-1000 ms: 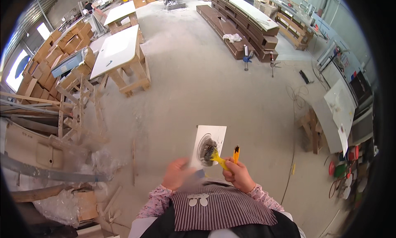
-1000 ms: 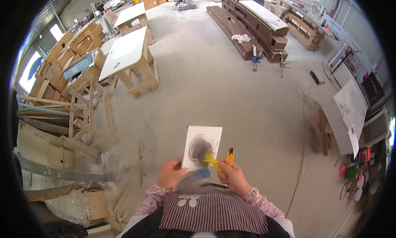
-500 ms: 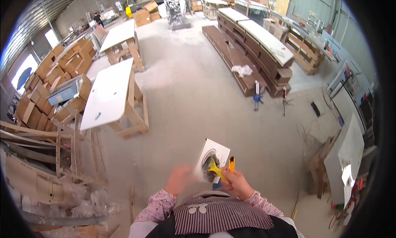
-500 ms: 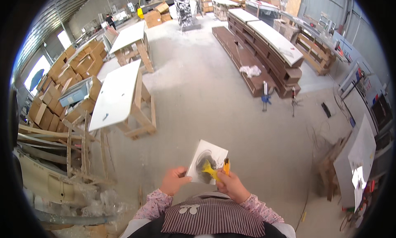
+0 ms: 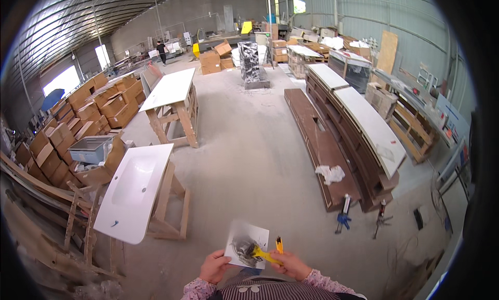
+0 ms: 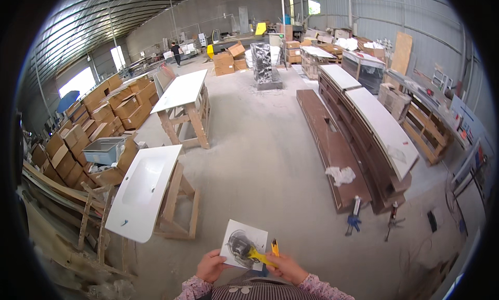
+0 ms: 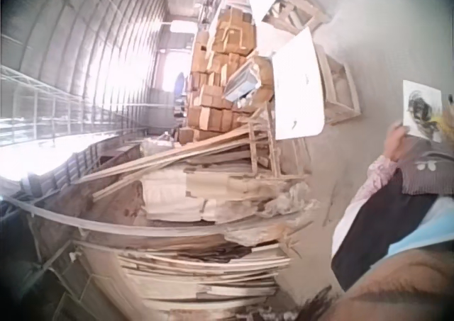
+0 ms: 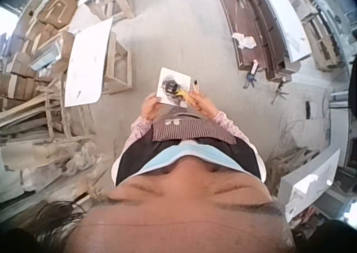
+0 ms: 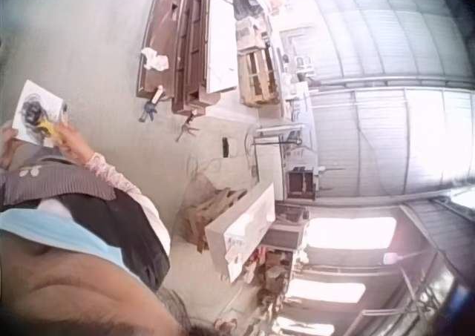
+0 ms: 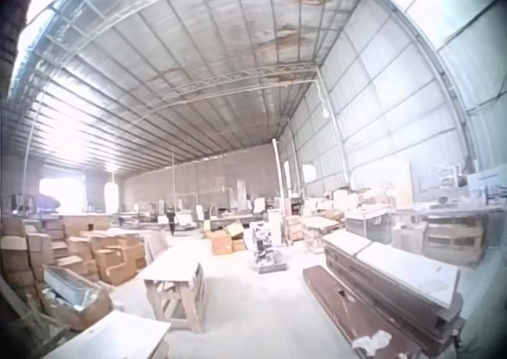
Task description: The person applies a dark adhesive to the edges of a large black-and-white patterned panel using a yellow scraper. They repeatedly dip the scraper into a small container and spread the adhesive along the panel's vertical and horizontal edges.
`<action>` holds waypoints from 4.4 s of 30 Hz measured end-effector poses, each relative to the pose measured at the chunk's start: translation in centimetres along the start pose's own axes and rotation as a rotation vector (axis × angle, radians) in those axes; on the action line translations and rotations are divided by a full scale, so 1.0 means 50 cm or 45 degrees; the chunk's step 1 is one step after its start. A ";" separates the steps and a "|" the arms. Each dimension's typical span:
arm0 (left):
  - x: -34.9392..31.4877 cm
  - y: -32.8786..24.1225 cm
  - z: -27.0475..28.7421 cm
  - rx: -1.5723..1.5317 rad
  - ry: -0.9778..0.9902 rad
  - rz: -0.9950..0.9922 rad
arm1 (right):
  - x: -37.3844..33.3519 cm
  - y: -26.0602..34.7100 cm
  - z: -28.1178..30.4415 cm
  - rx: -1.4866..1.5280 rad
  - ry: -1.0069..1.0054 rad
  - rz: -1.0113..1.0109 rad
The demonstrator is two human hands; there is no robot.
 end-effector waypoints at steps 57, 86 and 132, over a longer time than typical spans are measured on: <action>3.659 -0.967 -0.367 -0.292 -0.294 0.182 | 1.916 2.798 1.291 0.622 -0.330 0.576; 5.489 -1.328 -0.828 0.725 0.332 -0.170 | 2.739 4.223 2.024 0.738 -0.773 0.670; 6.897 -1.598 -1.080 -1.373 -1.927 -0.644 | 4.486 6.028 2.240 -0.417 0.655 -1.166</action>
Point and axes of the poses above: each hand's wrist, its own x-axis towards the middle knuckle, its own z-axis out of the back of the hand, y = z × x, the point moved 1 cm from there along x, towards the middle knuckle, and after that the axes turned 3 degrees about -z, right-handed, at the moved point
